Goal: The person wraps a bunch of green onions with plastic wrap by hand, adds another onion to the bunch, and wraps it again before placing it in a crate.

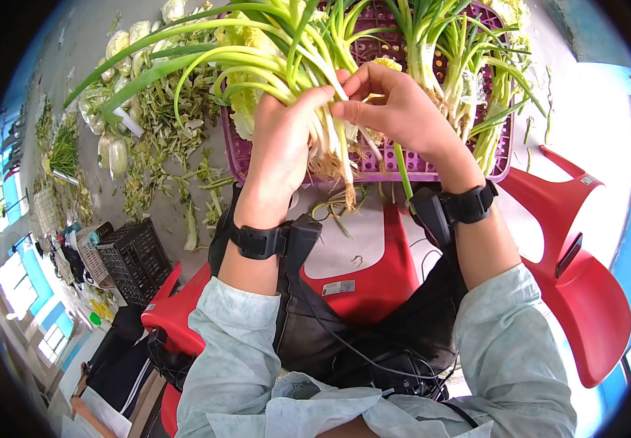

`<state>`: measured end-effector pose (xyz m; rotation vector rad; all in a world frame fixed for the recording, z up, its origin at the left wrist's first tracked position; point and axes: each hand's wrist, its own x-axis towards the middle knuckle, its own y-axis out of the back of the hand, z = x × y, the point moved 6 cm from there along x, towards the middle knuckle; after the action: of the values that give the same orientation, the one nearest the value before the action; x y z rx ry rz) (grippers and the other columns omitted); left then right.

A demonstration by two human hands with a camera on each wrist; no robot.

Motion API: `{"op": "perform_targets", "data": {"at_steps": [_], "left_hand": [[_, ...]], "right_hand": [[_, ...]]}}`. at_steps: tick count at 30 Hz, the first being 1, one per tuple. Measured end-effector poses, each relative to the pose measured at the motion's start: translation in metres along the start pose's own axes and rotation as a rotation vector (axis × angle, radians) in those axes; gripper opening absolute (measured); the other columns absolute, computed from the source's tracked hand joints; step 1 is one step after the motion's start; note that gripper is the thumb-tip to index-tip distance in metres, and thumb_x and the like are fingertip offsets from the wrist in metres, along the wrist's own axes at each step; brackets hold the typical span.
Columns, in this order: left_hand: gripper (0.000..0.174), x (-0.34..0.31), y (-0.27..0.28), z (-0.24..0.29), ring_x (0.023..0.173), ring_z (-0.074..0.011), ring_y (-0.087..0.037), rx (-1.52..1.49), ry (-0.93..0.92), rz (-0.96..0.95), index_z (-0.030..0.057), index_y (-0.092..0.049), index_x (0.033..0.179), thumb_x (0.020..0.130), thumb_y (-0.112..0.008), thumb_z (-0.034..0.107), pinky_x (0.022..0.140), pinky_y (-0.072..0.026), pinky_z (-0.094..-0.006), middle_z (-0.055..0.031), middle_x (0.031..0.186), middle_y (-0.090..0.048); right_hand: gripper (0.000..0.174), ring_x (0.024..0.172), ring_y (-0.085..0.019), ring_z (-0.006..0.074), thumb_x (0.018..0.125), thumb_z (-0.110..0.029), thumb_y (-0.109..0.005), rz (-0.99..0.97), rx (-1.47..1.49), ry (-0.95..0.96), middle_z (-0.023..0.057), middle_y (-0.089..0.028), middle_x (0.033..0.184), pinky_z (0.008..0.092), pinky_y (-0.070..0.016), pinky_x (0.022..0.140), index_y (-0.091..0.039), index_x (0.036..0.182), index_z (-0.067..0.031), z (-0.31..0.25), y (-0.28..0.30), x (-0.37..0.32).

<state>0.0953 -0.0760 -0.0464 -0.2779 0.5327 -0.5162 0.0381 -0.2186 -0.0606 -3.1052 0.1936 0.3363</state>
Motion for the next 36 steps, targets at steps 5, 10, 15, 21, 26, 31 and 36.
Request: {"op": "perform_targets", "data": {"at_steps": [5,10,15,21,26,31,36], "left_hand": [[0.033,-0.002,-0.003,-0.002,0.106,-0.0169,-0.068,0.089,-0.076,-0.001,-0.0017,-0.062,0.127,0.096,-0.069,0.005,0.092,-0.0547,-0.0315,-0.0108,0.119,-0.07],[0.029,0.001,0.004,-0.005,0.104,-0.0183,-0.069,0.061,-0.047,0.087,-0.0014,-0.06,0.127,0.099,-0.065,0.005,0.091,-0.0566,-0.0337,-0.0104,0.115,-0.07],[0.032,0.002,0.007,-0.008,0.105,-0.0237,-0.069,0.014,-0.016,0.079,-0.0025,-0.056,0.13,0.101,-0.064,0.008,0.091,-0.0593,-0.0386,-0.0133,0.118,-0.067],[0.03,-0.001,0.005,-0.006,0.099,-0.0212,-0.069,0.061,0.0,0.093,-0.0009,-0.058,0.126,0.1,-0.067,0.01,0.086,-0.0593,-0.0361,-0.0117,0.113,-0.068],[0.023,0.001,0.01,-0.007,0.084,-0.0147,-0.066,0.1,-0.026,0.129,0.0019,-0.063,0.117,0.097,-0.071,0.011,0.074,-0.0555,-0.0301,-0.0057,0.098,-0.068],[0.023,0.002,0.014,-0.008,0.082,-0.0142,-0.066,0.124,-0.018,0.109,0.0024,-0.063,0.117,0.096,-0.071,0.01,0.073,-0.0551,-0.0303,-0.0048,0.096,-0.067],[0.031,-0.001,0.007,-0.006,0.093,-0.0178,-0.068,0.082,-0.011,0.12,0.0004,-0.06,0.126,0.098,-0.069,0.01,0.084,-0.0574,-0.0334,-0.0104,0.11,-0.069]], "right_hand": [[0.031,0.08,-0.06,0.0106,0.085,-0.024,-0.086,-0.035,-0.084,-0.006,0.0029,-0.067,0.085,0.0276,-0.0503,0.073,-0.066,0.093,-0.0013,0.003,-0.003,-0.001],[0.029,0.077,-0.059,0.01,0.09,-0.025,-0.081,0.0,0.013,-0.046,0.0036,-0.067,0.083,0.028,-0.0499,0.071,-0.068,0.096,-0.0008,0.004,0.005,0.0],[0.024,0.079,-0.068,0.0203,0.09,-0.022,-0.074,0.273,-0.269,0.042,0.009,-0.07,0.086,0.0342,-0.054,0.075,-0.068,0.101,-0.0008,0.01,0.025,0.002],[0.027,0.091,-0.072,0.0352,0.087,-0.015,-0.07,0.294,-0.631,0.224,0.0171,-0.073,0.098,0.042,-0.0569,0.081,-0.066,0.11,-0.0015,0.012,0.019,-0.002],[0.029,0.093,-0.073,0.0367,0.087,-0.015,-0.069,0.235,-0.566,0.031,0.0202,-0.074,0.106,0.0435,-0.0572,0.081,-0.065,0.113,-0.0014,0.014,0.021,-0.003],[0.031,0.09,-0.074,0.0361,0.088,-0.017,-0.068,0.184,-0.597,0.01,0.0208,-0.075,0.099,0.0435,-0.0575,0.081,-0.066,0.114,0.0001,0.009,0.017,-0.005],[0.032,0.086,-0.074,0.0314,0.089,-0.019,-0.07,0.19,-0.555,0.035,0.019,-0.075,0.094,0.0389,-0.0575,0.078,-0.07,0.114,0.0009,0.016,0.018,-0.001]]}}
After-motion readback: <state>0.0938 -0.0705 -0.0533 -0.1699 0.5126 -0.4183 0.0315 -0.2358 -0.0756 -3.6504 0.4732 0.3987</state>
